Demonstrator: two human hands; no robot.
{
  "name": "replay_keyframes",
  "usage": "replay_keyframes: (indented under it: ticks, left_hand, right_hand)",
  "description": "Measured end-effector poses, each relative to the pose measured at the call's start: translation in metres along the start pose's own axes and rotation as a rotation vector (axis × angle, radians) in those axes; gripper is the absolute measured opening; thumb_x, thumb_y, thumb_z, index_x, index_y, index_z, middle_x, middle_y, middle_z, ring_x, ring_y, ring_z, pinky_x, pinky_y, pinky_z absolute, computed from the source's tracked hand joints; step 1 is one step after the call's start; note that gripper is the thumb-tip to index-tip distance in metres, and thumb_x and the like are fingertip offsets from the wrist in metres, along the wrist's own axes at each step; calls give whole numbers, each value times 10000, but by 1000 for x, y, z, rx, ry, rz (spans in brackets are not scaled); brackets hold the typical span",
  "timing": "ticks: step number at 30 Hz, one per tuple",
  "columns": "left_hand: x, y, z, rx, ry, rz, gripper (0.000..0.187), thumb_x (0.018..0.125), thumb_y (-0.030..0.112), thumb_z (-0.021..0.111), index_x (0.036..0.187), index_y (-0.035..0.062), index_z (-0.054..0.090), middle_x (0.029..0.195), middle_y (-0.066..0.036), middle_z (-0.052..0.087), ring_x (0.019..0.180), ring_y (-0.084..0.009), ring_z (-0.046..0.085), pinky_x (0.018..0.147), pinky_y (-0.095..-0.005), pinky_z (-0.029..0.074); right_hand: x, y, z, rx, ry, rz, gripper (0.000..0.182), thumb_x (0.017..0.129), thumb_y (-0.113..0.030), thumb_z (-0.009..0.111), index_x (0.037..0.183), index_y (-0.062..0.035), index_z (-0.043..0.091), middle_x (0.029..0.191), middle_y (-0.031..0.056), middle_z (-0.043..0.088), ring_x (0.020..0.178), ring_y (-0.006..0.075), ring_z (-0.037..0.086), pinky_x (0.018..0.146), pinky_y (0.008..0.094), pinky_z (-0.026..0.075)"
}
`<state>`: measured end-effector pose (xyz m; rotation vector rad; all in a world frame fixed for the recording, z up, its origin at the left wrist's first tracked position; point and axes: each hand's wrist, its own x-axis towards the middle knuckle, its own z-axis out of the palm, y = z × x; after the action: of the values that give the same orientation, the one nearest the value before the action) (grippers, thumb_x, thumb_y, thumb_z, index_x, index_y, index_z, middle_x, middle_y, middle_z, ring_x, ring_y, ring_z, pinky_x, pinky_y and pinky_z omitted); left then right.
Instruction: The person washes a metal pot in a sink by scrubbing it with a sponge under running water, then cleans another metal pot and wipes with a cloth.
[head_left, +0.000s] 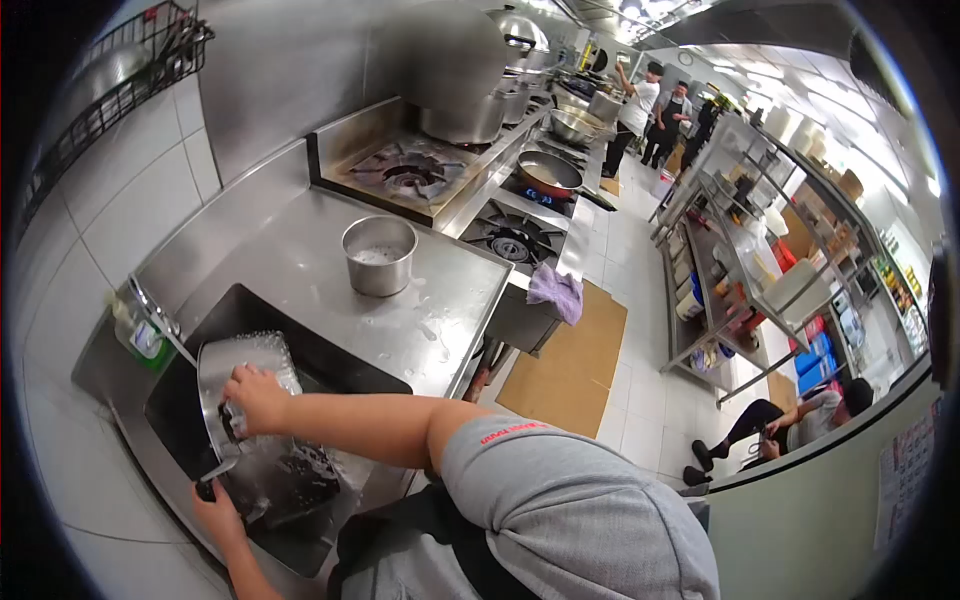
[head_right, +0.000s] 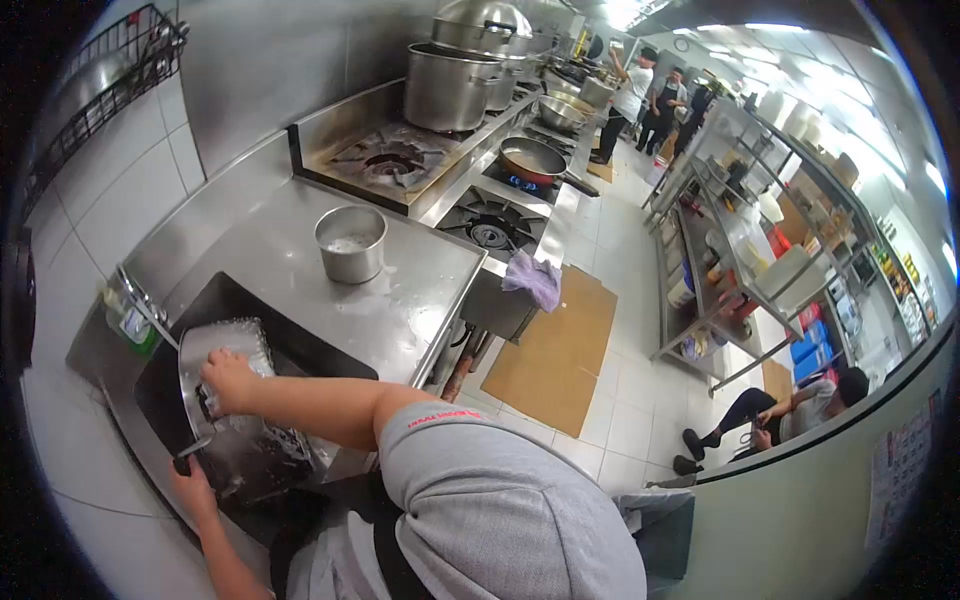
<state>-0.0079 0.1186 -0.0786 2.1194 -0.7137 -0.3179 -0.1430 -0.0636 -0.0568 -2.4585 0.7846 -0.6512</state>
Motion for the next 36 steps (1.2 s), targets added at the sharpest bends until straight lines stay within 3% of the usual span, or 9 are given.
replay_keyframes:
  ticks: [3,9,12,15,17,19,29,35,36]
  left_hand:
    - [5,-18,5,79,126,228,335,903,171,597,1140,-54,521,1032,-190,615,940,-330,601,852,-381,450]
    - [18,-35,11,79,74,84,342,894,166,604,1139,-60,527,1027,-195,630,959,-339,602,861,-390,448]
    - [17,-23,12,-52,81,231,386,880,178,608,1185,-49,543,1112,-218,623,1043,-340,597,917,-380,445]
    - [-1,-4,6,-91,57,108,467,835,186,626,1221,-56,520,1127,-230,617,1061,-320,596,927,-367,446]
    - [3,-10,5,-37,77,85,490,814,182,628,1233,-44,510,1068,-225,637,1019,-310,619,865,-368,476]
    - [6,-18,3,34,130,149,462,819,234,635,1214,19,528,951,-264,643,934,-403,622,813,-438,485]
    - [-7,1,-7,70,93,77,380,828,228,645,1128,14,554,935,-261,641,922,-430,606,781,-444,479]
    - [-6,2,-9,37,67,93,347,833,219,643,1103,15,567,892,-258,642,893,-429,612,743,-430,479]
    - [-7,2,-8,29,66,99,347,833,219,643,1103,15,567,892,-258,642,893,-429,612,743,-430,479]
  right_hand:
    - [-4,1,6,-70,35,-8,675,530,-387,848,1063,-78,572,1130,136,538,1149,343,468,913,475,413]
    - [-3,2,3,-22,-20,-17,631,563,-355,815,1085,-100,569,1070,126,579,1089,330,521,905,487,410]
    - [1,8,13,-111,-115,71,510,608,-355,801,1038,-146,624,1097,115,584,1124,319,510,928,509,388]
    - [-4,10,23,-182,-6,-27,499,649,-361,775,1031,-83,615,1138,148,569,1133,338,501,977,534,342]
    - [0,6,21,-100,96,-131,476,675,-341,773,1000,-35,610,1047,167,589,1011,346,561,891,445,437]
    - [13,-12,21,-156,32,-147,443,688,-344,758,958,-25,610,970,189,614,942,351,592,831,435,478]
    - [6,-9,0,-215,-89,-177,488,694,-380,766,962,-3,610,1038,208,597,997,374,565,864,443,457]
    - [23,-25,15,-212,-51,-180,541,697,-425,756,1014,-13,608,1074,180,601,1065,361,547,907,465,428]
    - [19,-19,16,-189,59,-299,531,695,-392,766,973,22,586,996,223,604,969,395,570,855,448,452]
